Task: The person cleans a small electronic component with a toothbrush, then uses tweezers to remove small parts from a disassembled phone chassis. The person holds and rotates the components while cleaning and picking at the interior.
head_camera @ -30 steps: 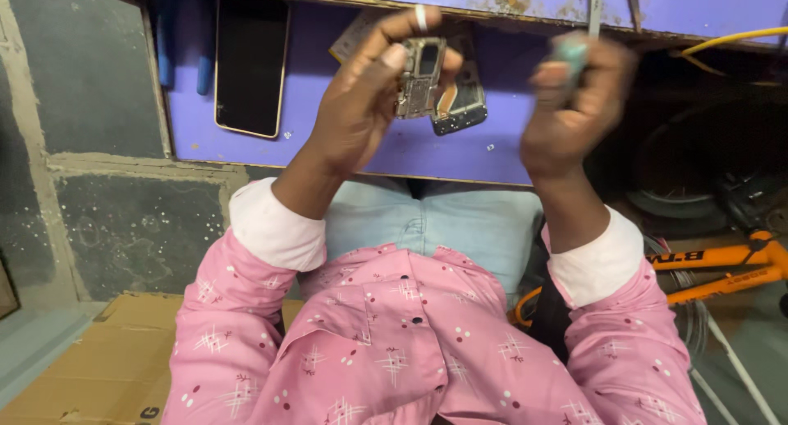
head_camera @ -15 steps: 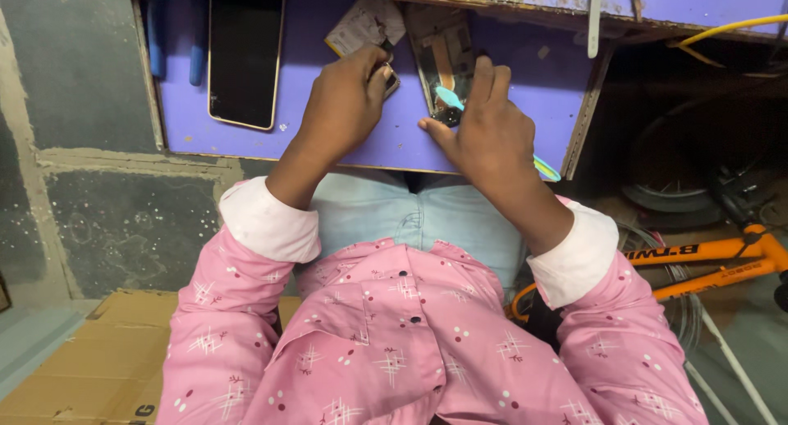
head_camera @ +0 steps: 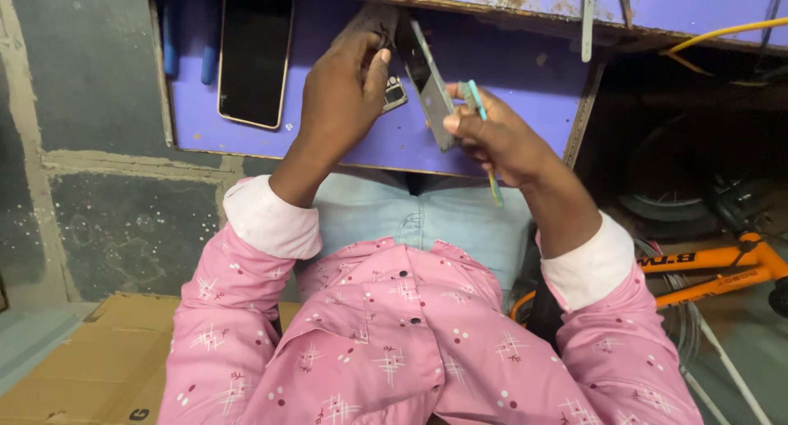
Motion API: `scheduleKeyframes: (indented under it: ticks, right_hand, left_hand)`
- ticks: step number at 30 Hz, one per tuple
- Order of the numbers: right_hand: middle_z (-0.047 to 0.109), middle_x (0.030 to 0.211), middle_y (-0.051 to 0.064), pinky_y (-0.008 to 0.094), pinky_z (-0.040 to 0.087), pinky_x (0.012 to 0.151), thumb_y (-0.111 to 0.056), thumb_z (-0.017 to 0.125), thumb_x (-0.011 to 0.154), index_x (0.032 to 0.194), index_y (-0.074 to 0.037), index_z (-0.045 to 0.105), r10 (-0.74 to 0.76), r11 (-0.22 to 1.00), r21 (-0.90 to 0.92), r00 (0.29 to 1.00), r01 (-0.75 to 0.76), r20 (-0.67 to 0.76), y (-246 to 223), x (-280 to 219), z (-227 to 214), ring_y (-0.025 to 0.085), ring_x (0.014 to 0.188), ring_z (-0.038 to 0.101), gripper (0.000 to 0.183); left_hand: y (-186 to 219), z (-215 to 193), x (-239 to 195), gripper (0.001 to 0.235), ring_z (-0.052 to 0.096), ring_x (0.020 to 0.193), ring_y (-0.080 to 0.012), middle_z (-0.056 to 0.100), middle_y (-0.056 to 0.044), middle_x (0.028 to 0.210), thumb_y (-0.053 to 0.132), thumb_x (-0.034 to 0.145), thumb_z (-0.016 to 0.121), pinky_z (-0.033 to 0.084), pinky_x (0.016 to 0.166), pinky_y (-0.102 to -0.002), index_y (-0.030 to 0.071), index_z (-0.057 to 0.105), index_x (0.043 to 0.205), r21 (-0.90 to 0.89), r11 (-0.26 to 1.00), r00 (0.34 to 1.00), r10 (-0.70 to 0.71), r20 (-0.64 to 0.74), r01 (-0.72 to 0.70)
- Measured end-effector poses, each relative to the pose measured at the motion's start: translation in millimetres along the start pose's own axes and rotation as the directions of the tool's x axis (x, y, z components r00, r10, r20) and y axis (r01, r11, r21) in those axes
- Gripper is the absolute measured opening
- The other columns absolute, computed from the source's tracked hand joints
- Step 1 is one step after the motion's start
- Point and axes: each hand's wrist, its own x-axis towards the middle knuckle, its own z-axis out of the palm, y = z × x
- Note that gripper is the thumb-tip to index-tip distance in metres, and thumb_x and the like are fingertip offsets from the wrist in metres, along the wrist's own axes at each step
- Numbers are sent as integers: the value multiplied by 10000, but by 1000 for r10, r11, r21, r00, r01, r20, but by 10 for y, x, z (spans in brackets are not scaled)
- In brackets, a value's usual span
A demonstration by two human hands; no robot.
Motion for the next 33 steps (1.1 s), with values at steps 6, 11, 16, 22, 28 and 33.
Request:
scheduleKeyframes:
  ticks: [6,11,16,22,28,33]
  right_hand:
    - [677,1122,45,242,499,876,-218,779,830,1512,4,400,-56,990,-136,995,44,-81,93,-64,-36,115,998,628,810]
    - [632,1192,74,261,510,918,-196,824,810,1521,14,410,-66,937,-350,983,3,-170,36,-77,-70,140,1059,621,849]
    - [606,1266,66,248,509,871,-250,916,743,1542,4,347,-199,854,-512,967,90,-161,-77,-182,149,121,1051,593,1013]
    - [562,1345,140,282,519,749,-274,1018,686,1550,1,324,-604,484,-838,789,251,-112,-112,-365,550,142,943,586,1141]
    - [522,1434,164,249,480,632,-321,1017,704,1558,-19,318,-661,422,-861,746,284,-78,-19,-488,762,94,772,546,1144]
    - [511,1413,93,211,424,626,-610,794,805,1567,-52,327,-744,525,-675,665,519,-68,191,-469,604,72,716,489,1053]
  left_hand:
    - [-28,-22,27,266,715,686,-199,749,-126,902,216,1030,647,541,634,-342,-4,634,1178,-144,975,984,-161,73,170]
    - [-107,126,-66,430,707,750,-151,723,-105,992,292,1058,654,568,659,-296,-20,546,1333,-320,923,975,-185,119,215]
    - [-58,400,-243,723,661,1107,-167,550,-134,1352,342,1023,662,618,813,-302,-18,259,1504,-569,724,921,-295,254,389]
    - [110,421,-563,957,528,1434,-269,464,-152,1557,668,981,569,503,1179,-441,28,212,1597,-854,221,877,-12,480,471]
    - [224,336,-576,1161,570,1399,-309,554,-140,1421,806,822,577,478,1226,-457,105,161,1649,-915,48,909,104,403,400]
    - [105,323,-515,1171,657,1199,-284,614,-157,1259,912,781,413,554,1092,-428,-19,390,1491,-900,-35,899,78,432,435]
